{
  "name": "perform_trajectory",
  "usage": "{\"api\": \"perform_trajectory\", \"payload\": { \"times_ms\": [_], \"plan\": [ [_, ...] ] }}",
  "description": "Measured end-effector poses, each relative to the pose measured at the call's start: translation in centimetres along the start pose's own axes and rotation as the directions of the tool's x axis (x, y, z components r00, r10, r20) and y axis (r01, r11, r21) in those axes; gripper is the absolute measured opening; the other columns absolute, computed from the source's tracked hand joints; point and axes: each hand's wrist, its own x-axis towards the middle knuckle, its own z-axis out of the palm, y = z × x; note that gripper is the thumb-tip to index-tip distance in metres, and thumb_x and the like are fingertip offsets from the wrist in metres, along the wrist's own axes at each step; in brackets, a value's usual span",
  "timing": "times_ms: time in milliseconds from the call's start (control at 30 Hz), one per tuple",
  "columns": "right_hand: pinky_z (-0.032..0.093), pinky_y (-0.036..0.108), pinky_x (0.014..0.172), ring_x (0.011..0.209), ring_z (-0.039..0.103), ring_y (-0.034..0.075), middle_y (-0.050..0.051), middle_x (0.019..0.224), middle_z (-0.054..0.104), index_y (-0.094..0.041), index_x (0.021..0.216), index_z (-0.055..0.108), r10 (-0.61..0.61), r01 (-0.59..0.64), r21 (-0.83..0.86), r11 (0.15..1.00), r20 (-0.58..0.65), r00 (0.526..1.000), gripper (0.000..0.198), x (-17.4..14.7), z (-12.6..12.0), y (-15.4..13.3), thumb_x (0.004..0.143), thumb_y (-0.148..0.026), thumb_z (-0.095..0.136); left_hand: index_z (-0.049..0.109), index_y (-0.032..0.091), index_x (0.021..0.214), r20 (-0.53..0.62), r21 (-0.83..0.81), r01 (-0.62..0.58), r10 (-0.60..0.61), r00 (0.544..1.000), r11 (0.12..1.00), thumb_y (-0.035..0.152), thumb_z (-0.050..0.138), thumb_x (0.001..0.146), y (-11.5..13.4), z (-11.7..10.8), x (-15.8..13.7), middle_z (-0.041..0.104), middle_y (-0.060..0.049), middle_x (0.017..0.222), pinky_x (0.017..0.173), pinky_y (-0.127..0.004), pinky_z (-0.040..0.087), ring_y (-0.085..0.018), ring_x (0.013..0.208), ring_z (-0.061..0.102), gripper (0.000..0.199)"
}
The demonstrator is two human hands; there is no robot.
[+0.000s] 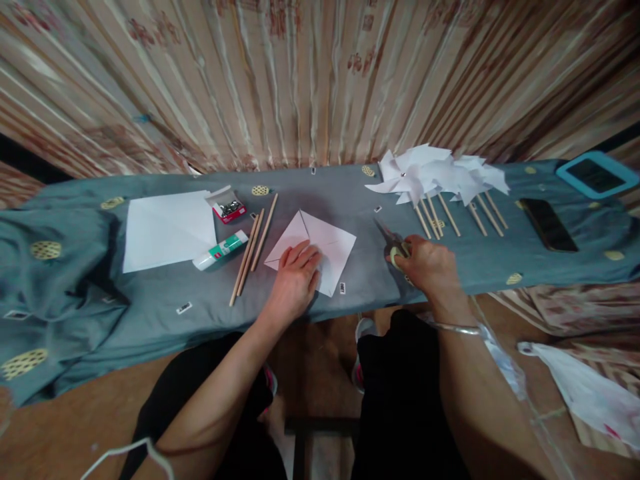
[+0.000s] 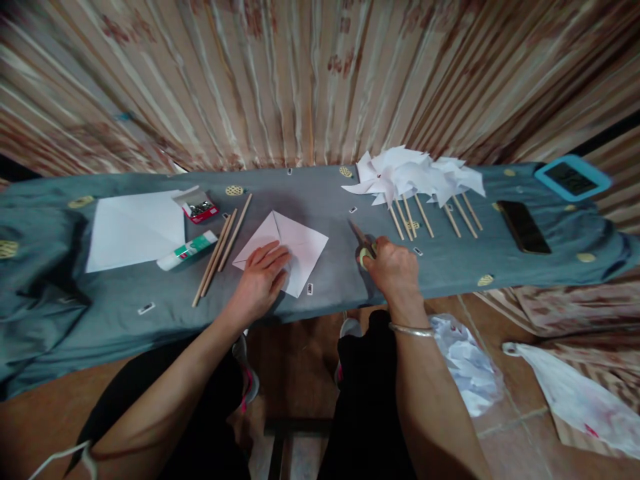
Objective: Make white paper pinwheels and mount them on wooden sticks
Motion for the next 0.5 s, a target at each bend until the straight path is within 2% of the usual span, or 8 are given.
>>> {"api": "perform_trajectory", "payload": {
  "times_ms": [333,500],
  "plan": [
    [0.049,0.037,0.070,0.090,0.072,0.033,0.018,0.096,0.075,-0.017,0.114,0.066,0.004,-0.004,0.004,1.000,-0.028,1.000,0.031,0.65,-0.42,-0.20,0.089,-0.034,0.059,0.060,0.012,0.127,0.033,-0.011,0.024,-0.023,0.999,1.000,0.020,0.047,0.093,0.17,-0.43,0.17,0.061,-0.015,0.133,0.116,-0.054,0.033,-0.030,0.134,0.048,0.037],
    [0.052,0.043,0.074,0.088,0.071,0.035,0.019,0.093,0.075,-0.016,0.112,0.070,0.008,-0.005,0.043,0.999,-0.057,0.998,0.031,1.12,-0.09,0.09,0.090,-0.033,0.056,0.059,0.009,0.127,0.050,-0.005,0.023,-0.023,0.998,1.000,0.019,0.048,0.093,0.27,-0.51,0.09,0.060,-0.018,0.133,0.116,-0.055,0.033,-0.031,0.132,0.049,0.037]
  ]
}}
